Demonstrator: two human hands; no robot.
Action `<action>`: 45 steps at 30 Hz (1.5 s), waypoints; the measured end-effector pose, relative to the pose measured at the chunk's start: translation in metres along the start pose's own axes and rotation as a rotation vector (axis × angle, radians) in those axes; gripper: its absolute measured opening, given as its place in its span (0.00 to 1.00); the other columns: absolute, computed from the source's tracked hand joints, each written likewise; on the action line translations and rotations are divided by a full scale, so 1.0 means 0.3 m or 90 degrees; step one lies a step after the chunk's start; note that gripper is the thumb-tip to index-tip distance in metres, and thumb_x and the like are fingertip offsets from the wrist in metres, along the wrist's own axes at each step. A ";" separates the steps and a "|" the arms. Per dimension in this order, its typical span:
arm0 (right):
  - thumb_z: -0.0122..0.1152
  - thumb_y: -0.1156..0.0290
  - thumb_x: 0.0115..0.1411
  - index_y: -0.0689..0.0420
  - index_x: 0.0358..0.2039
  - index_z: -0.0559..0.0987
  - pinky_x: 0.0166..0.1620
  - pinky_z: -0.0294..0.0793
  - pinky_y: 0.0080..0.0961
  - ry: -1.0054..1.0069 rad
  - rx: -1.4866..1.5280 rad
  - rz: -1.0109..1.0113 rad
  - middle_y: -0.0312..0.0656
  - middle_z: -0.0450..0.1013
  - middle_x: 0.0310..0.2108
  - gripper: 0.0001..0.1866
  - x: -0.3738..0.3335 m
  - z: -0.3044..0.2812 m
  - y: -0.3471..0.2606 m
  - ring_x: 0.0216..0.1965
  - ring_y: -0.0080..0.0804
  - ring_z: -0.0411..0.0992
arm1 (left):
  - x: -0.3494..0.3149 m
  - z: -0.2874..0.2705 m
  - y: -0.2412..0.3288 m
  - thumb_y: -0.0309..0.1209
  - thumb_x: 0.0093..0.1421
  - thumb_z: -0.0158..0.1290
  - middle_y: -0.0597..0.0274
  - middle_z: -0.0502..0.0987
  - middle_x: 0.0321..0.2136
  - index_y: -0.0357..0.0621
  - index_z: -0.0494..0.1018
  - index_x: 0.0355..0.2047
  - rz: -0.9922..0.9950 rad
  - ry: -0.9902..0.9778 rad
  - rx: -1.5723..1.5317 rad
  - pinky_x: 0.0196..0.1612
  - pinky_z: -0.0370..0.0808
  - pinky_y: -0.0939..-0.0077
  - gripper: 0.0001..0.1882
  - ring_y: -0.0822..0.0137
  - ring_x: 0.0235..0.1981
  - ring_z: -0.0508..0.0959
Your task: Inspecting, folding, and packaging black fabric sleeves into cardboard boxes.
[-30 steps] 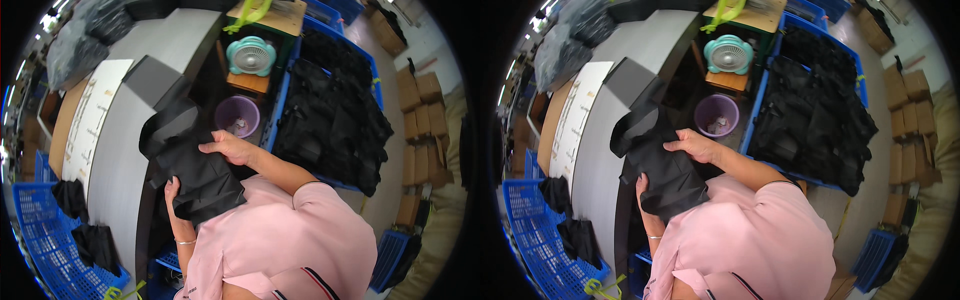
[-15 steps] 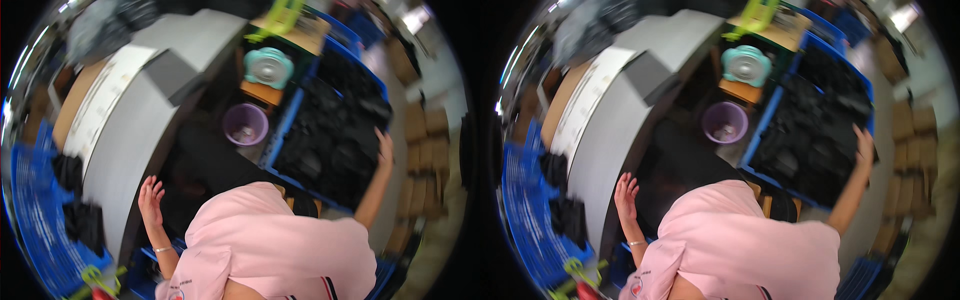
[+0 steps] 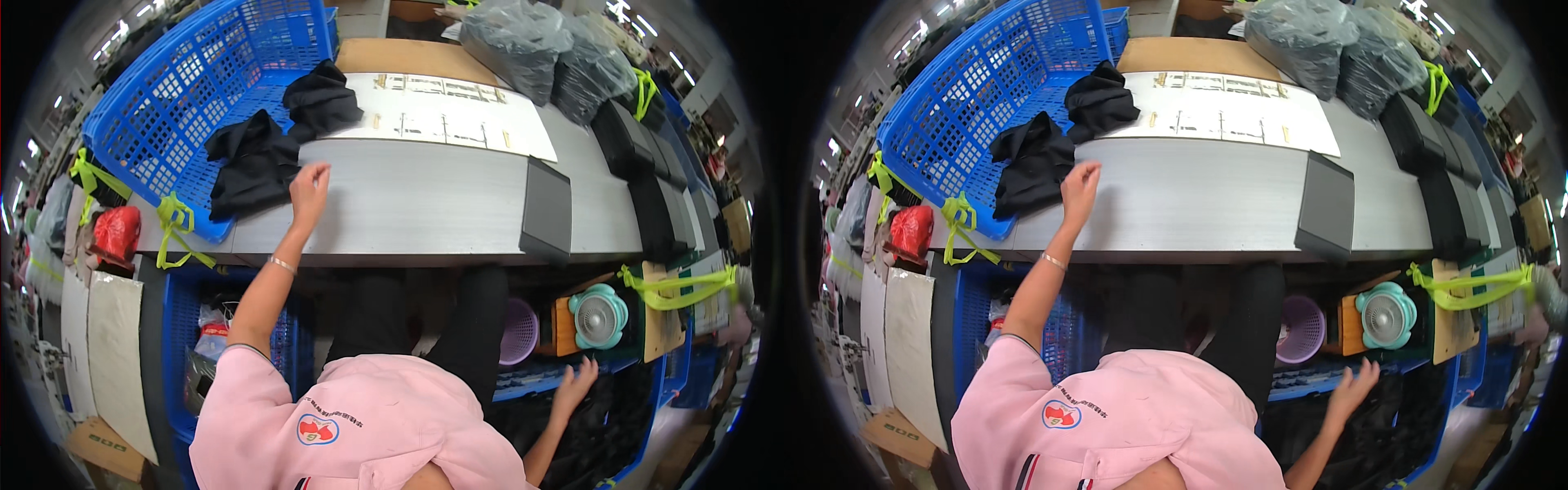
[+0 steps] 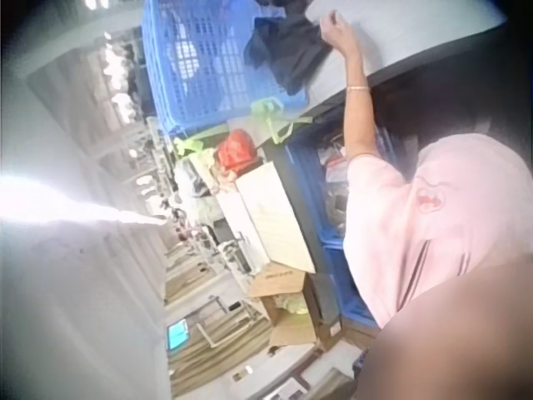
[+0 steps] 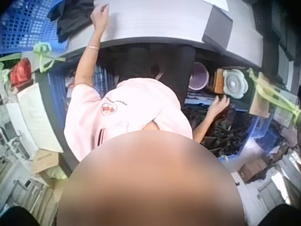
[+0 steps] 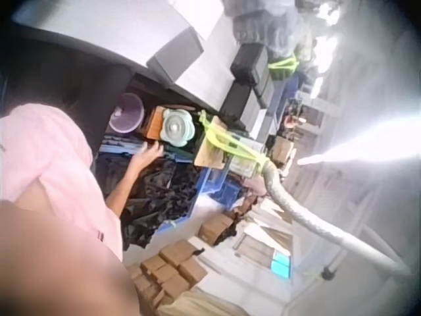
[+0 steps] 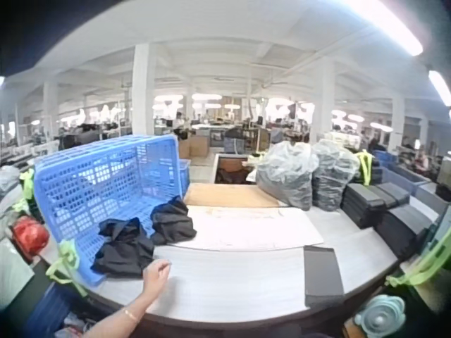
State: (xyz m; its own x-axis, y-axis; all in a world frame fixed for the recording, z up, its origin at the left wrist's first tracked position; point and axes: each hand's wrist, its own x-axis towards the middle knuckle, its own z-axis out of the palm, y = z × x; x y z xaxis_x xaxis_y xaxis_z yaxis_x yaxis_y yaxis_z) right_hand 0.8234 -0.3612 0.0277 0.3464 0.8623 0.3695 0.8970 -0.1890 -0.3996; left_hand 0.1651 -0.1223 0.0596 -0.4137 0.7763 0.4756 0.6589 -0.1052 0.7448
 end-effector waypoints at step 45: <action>0.58 0.82 0.63 0.63 0.39 0.79 0.35 0.78 0.26 -0.149 0.562 -0.182 0.46 0.76 0.36 0.05 0.188 0.377 -1.108 0.31 0.36 0.79 | -0.353 0.188 0.408 0.32 0.49 0.68 0.60 0.76 0.49 0.46 0.76 0.52 0.241 -0.191 -0.008 0.55 0.65 0.63 0.28 0.57 0.52 0.71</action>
State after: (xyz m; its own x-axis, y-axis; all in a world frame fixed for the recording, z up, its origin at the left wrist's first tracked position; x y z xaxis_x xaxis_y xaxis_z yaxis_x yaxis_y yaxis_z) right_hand 0.5137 -0.1966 0.0866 -0.0028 0.9108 0.4129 0.3746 0.3838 -0.8440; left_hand 0.3250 -0.1823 0.0740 0.0552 0.8267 0.5600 0.7197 -0.4217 0.5516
